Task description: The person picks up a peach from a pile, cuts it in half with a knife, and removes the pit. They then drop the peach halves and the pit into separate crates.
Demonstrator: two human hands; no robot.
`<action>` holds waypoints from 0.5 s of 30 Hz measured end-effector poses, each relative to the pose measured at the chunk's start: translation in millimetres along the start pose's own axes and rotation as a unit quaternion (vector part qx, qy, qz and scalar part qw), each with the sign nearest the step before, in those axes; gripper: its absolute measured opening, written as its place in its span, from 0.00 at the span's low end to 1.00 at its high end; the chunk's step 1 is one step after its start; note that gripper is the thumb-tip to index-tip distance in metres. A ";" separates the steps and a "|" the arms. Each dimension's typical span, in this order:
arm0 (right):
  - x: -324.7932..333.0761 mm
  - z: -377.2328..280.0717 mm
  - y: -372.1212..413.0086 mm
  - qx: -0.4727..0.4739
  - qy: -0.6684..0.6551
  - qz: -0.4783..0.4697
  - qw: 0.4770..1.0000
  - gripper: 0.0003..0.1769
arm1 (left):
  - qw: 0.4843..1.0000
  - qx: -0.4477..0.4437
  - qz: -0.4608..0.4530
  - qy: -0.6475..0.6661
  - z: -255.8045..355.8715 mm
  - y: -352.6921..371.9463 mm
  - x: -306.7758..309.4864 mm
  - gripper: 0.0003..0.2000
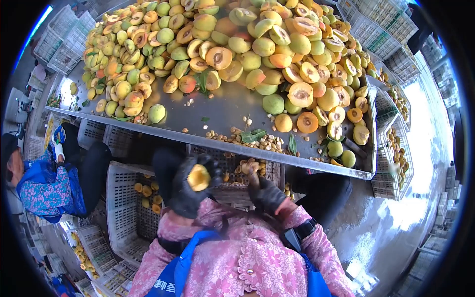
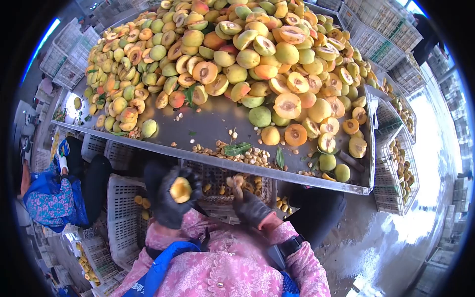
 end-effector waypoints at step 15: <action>18.3 68.3 -6.3 -0.047 0.425 -0.001 0.904 0.33 | 0.559 -0.468 0.059 -0.681 157.4 -24.2 -93.7 0.13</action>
Point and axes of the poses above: each hand's wrist, its own y-axis away from the middle knuckle, its own x-axis out of the back of the hand, z = x × y, the point moved 9 cm from there along -y, towards the middle knuckle, and after that the axes turned 8 degrees about -y, right-handed, at the moved point
